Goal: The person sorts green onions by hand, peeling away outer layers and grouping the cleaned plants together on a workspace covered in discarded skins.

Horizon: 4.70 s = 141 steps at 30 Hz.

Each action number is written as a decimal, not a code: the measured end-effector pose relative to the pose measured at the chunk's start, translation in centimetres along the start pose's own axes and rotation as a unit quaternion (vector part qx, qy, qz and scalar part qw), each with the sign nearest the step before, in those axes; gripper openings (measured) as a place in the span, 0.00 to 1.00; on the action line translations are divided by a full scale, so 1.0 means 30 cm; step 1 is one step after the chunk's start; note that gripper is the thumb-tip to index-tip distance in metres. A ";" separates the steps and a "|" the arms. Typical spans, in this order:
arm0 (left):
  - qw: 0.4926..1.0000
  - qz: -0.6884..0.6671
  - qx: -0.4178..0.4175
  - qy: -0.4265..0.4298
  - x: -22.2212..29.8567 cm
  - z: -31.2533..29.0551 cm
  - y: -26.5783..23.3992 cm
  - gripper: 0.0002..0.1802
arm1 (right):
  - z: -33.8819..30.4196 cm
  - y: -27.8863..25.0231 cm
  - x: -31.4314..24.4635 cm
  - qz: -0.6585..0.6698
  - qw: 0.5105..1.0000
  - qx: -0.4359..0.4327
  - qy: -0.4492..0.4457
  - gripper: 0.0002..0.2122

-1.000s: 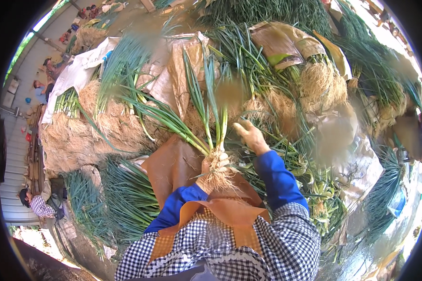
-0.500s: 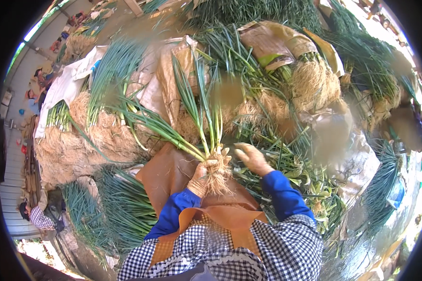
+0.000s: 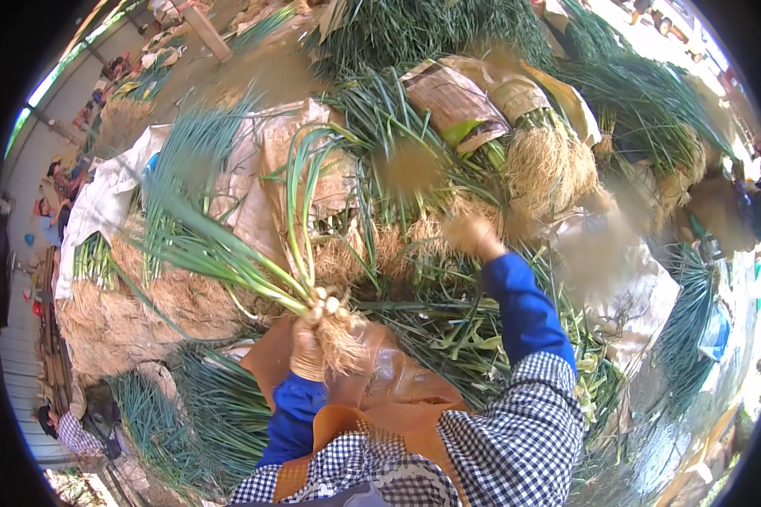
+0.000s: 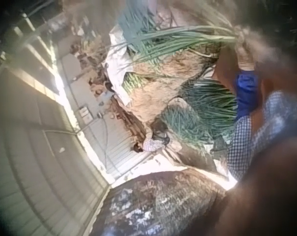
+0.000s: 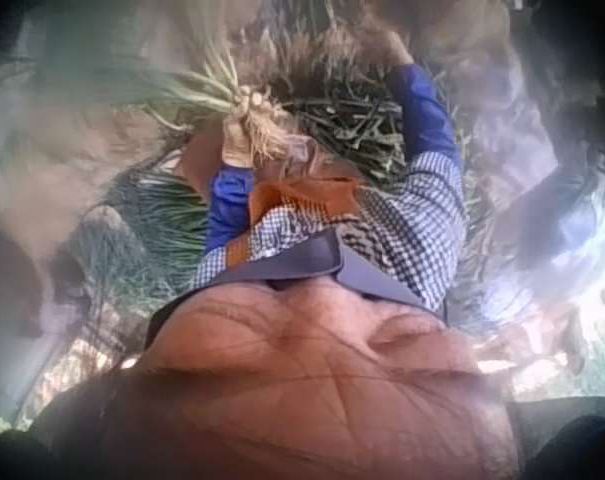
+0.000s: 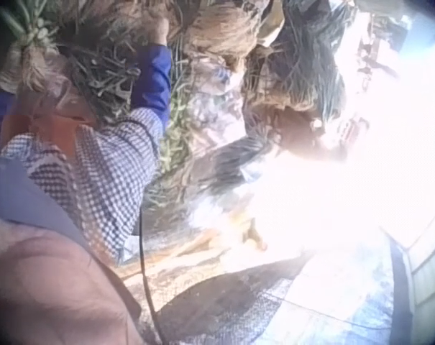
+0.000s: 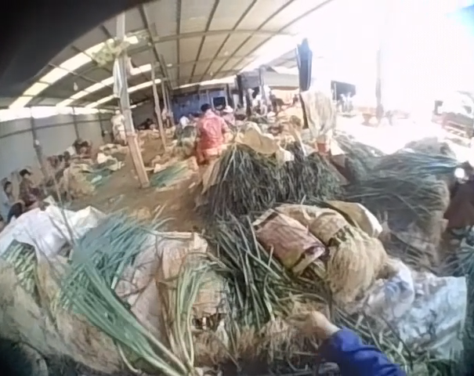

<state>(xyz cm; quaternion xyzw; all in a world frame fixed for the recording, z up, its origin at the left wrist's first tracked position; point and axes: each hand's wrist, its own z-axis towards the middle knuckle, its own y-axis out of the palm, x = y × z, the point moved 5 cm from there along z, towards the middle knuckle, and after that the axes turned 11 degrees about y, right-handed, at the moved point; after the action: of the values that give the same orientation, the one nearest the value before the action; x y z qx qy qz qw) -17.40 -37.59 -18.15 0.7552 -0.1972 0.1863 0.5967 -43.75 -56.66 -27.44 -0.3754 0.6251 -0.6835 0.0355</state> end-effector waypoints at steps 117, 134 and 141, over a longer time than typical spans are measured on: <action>0.962 -0.123 -0.032 -0.241 -0.536 -0.232 0.025 0.22 | -0.972 0.002 0.018 0.230 0.867 -0.240 0.371 0.18; 0.979 0.083 0.018 -0.187 -0.610 -0.223 -0.062 0.11 | -0.513 0.119 -0.096 0.618 0.577 -0.074 0.529 0.27; 0.980 0.094 0.043 -0.169 -0.610 -0.202 -0.169 0.09 | -0.578 -0.073 -0.167 0.567 0.616 0.078 0.542 0.21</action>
<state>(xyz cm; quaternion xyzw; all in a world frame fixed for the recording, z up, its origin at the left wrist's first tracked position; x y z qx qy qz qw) -30.65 -29.24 -30.47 0.7789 -0.3576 0.1195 0.5011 -48.90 -39.23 -26.75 0.4962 0.5635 -0.6529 0.0999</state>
